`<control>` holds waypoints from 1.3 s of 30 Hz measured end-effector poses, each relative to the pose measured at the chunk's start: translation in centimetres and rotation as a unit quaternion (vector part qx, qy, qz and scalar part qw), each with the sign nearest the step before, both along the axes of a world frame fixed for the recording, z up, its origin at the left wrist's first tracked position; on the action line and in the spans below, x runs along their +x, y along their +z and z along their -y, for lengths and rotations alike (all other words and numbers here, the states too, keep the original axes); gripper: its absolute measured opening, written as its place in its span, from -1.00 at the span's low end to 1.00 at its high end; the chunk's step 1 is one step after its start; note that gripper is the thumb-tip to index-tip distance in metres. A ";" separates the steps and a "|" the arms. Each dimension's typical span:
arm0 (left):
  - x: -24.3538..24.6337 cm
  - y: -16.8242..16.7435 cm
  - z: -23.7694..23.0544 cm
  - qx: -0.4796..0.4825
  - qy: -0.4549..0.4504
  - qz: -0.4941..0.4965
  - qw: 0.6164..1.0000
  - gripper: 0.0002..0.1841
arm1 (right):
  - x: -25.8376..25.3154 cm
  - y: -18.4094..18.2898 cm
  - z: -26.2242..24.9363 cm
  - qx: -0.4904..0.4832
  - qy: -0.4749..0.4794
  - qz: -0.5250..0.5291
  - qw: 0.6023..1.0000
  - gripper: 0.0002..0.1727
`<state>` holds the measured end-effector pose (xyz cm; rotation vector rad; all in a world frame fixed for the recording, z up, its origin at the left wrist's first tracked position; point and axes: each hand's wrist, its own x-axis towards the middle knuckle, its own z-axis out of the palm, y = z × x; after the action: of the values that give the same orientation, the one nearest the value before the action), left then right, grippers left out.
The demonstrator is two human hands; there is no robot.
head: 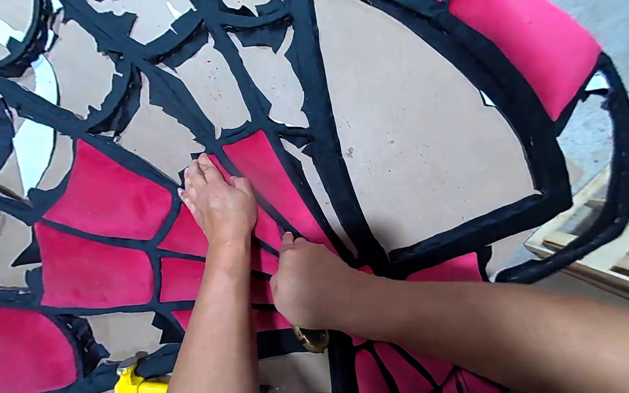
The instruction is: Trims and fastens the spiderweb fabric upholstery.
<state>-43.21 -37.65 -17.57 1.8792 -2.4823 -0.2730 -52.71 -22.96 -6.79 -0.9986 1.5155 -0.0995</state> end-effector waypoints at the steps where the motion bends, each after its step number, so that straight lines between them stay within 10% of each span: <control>1: 0.0 -0.2 0.0 -0.004 -0.002 0.008 1.000 -0.30 | -0.3 -0.1 -0.1 0.009 -0.005 0.011 1.000 -0.34; 7: -0.2 -0.3 -0.2 -0.016 -0.005 0.012 1.000 -0.36 | -7.6 -5.0 -0.2 0.051 -0.123 0.307 0.942 -0.63; 15: 0.1 -0.3 0.0 -0.020 -0.010 0.039 0.999 -0.36 | 0.1 0.3 0.4 0.026 -0.004 0.019 0.999 -0.29; 22: -0.7 -0.3 -0.3 -0.031 -0.006 0.044 0.999 -0.38 | -6.7 -2.7 0.7 -0.014 -0.025 0.207 0.978 -0.65; 28: -1.1 -0.5 0.3 -0.029 0.001 0.064 0.998 -0.39 | 0.6 0.6 1.2 0.052 -0.009 -0.004 0.999 -0.25; 39: -2.1 -1.3 -0.5 -0.062 0.016 0.038 0.997 -0.42 | -0.7 -0.1 0.2 0.031 -0.057 0.019 0.998 -0.31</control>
<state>-45.28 -37.19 -18.90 1.9133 -2.4494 -0.0461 -53.40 -23.11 -6.89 -0.8561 1.5310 -0.1506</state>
